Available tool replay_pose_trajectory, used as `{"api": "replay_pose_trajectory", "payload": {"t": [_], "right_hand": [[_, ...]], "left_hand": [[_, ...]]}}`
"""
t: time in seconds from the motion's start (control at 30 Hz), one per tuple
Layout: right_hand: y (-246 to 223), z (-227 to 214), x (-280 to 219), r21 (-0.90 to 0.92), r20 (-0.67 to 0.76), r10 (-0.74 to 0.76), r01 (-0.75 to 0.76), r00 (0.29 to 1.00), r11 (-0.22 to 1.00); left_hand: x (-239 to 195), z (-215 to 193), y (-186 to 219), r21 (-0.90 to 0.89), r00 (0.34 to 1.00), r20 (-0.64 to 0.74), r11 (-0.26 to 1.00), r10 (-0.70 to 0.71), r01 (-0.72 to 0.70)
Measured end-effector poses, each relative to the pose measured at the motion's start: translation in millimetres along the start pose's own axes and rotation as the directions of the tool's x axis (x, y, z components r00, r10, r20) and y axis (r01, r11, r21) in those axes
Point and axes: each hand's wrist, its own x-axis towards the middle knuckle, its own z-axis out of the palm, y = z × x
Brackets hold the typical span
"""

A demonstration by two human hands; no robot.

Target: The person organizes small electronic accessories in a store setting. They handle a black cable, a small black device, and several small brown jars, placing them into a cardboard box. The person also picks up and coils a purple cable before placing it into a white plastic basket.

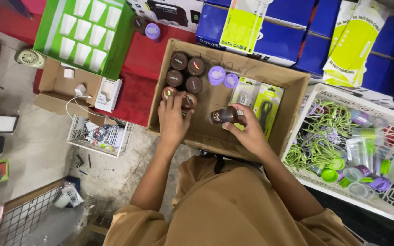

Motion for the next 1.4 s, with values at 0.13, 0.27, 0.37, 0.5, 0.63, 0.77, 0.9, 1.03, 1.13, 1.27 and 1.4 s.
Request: {"api": "replay_pose_trajectory", "payload": {"t": [0.13,0.27,0.37,0.5,0.63,0.77,0.9,1.03,1.13,1.27,1.4], "right_hand": [[0.3,16.1,12.5,-0.007,-0.034,0.171,-0.171,0.985,0.985],[-15.1,24.5,22.5,-0.216,-0.070,0.195,-0.205,0.978,0.955],[-17.3,29.8,27.9,-0.258,-0.081,0.211,-0.225,0.974,0.940],[-12.7,34.3,36.0,-0.259,-0.060,0.235,-0.243,0.970,0.935],[-11.1,38.2,43.1,-0.285,-0.051,0.235,-0.239,0.971,0.928],[-6.8,39.2,44.0,-0.374,-0.020,0.168,-0.163,0.986,0.913],[10.5,41.8,53.7,-0.417,0.072,0.118,-0.078,0.990,0.906],[22.4,48.9,63.3,-0.479,0.175,0.035,0.054,0.984,0.876],[17.9,55.7,70.6,-0.459,0.259,0.142,-0.007,0.955,0.888],[9.7,62.0,77.7,-0.543,0.340,0.054,0.149,0.939,0.826],[15.4,64.8,83.3,-0.618,0.401,0.097,0.191,0.911,0.763]], "left_hand": [[6.2,1.2,-8.4,0.043,0.999,0.040,0.999,0.022,-0.024],[9.1,5.5,-15.3,0.066,0.995,0.076,0.996,0.059,-0.064],[9.7,7.3,-19.9,0.059,0.994,0.081,0.995,0.077,-0.082],[9.5,4.1,-22.1,0.030,0.992,0.082,0.995,0.096,-0.099],[1.7,-7.5,-18.4,0.013,0.993,0.083,0.996,0.088,-0.089],[-5.9,-18.6,-12.1,-0.009,0.993,0.071,0.995,0.096,-0.096],[-17.4,-24.4,-13.7,0.002,0.994,0.071,0.996,0.084,-0.085],[-24.6,-21.8,-20.2,0.038,0.993,0.087,0.996,0.082,-0.085],[-24.4,-25.4,-19.2,0.060,0.993,0.088,0.995,0.075,-0.080],[-23.4,-32.6,-15.9,0.030,0.991,0.125,0.999,0.038,-0.042],[-23.4,-33.8,-12.8,0.011,0.990,0.140,0.999,0.033,-0.035]]}}
